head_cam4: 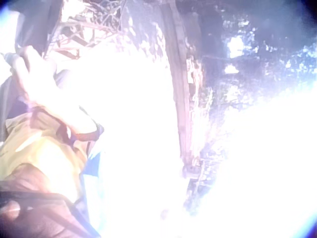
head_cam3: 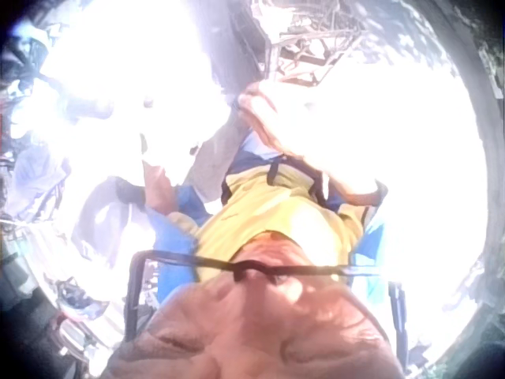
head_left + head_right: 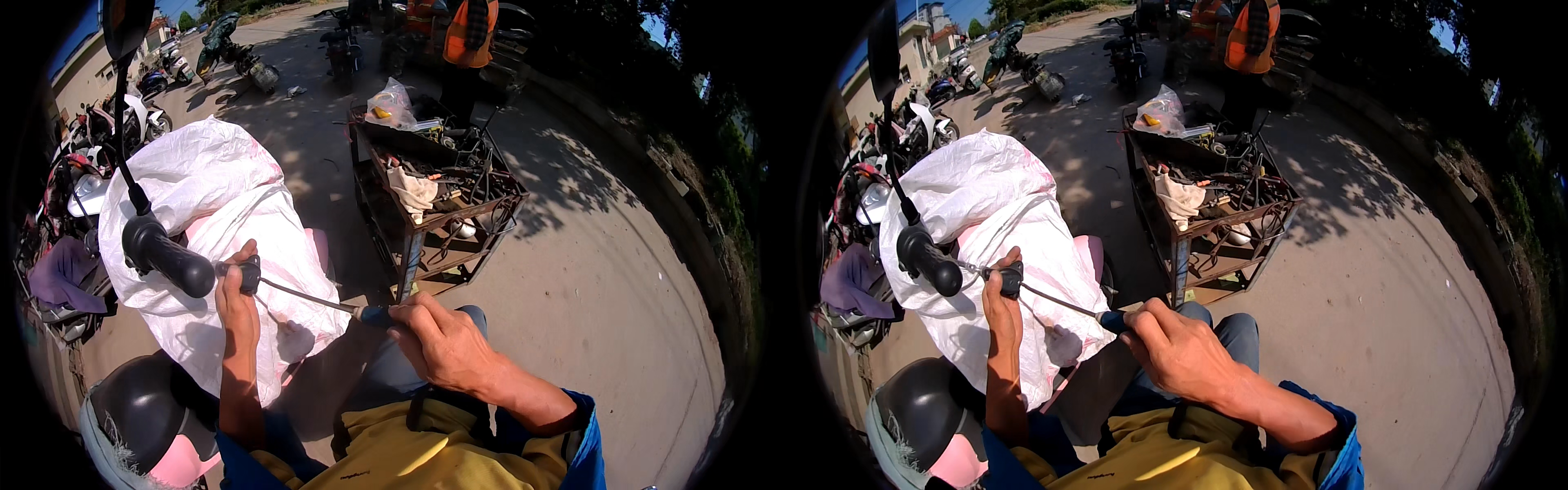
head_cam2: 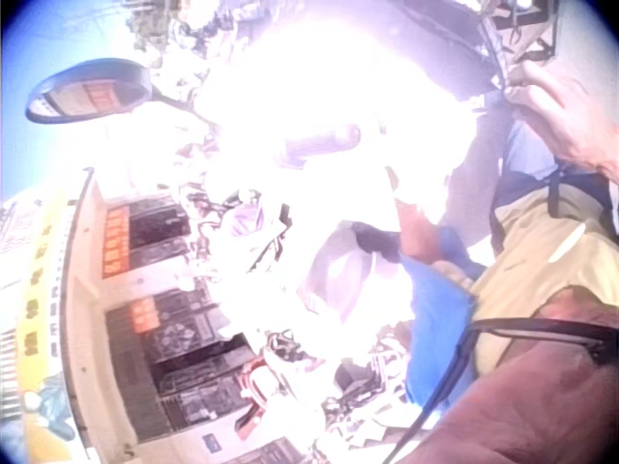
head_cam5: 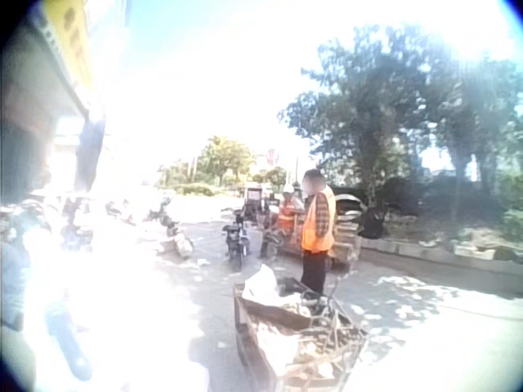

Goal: The person uses a screwdriver to remove a screw from the handlebar assembly of a scooter. They then manipulate a small black component and a cable near the handlebar, appearing to adjust or replace a part of the control mechanism.

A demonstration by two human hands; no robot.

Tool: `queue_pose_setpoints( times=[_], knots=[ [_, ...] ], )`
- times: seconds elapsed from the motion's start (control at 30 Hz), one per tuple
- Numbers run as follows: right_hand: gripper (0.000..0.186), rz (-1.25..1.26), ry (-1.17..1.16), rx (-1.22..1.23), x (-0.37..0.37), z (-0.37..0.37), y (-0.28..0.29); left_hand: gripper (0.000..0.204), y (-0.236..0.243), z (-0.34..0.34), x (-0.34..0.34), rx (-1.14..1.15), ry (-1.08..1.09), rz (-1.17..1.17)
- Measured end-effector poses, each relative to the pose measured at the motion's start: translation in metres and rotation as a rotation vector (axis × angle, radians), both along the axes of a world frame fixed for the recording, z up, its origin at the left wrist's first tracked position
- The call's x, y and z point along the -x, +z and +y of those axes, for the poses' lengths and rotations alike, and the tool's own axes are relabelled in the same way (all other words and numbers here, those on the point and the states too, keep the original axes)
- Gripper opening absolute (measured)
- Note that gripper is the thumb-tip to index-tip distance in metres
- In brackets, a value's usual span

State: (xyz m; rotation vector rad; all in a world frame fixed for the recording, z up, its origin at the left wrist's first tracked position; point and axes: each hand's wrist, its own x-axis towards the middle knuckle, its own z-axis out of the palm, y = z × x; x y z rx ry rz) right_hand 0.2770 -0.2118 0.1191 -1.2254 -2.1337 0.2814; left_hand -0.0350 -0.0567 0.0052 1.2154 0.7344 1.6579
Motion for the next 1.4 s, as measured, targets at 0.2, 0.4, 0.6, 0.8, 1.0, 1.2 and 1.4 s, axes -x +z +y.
queue_pose_setpoints(
  times=[0.2,0.4,0.6,0.8,1.0,1.2,1.4],
  knots=[
    [0.036,0.139,0.174,-0.338,-0.011,0.015,-0.01,0.043,0.004,0.0,-0.008,0.008,-0.035,0.043],
    [0.043,-0.038,-0.038,0.315,-0.01,-0.001,0.009,0.049,0.005,-0.005,-0.004,0.031,-0.021,0.039],
    [0.041,0.084,0.285,-0.278,-0.024,0.019,-0.015,0.06,0.0,0.001,-0.005,0.061,-0.021,0.037],
    [0.034,0.108,-0.043,0.306,-0.015,0.002,0.007,0.064,-0.005,0.003,0.0,0.081,0.004,0.028],
    [0.036,0.042,0.263,-0.209,-0.026,0.016,-0.016,0.067,-0.01,0.007,0.0,0.085,-0.004,0.011],
    [0.041,0.188,0.073,0.008,-0.011,0.007,-0.002,0.068,-0.003,0.005,-0.001,0.098,-0.003,0.014],
    [0.04,0.053,0.124,-0.205,-0.021,0.013,-0.019,0.065,-0.005,0.006,-0.004,0.088,-0.002,0.005]
  ],
)
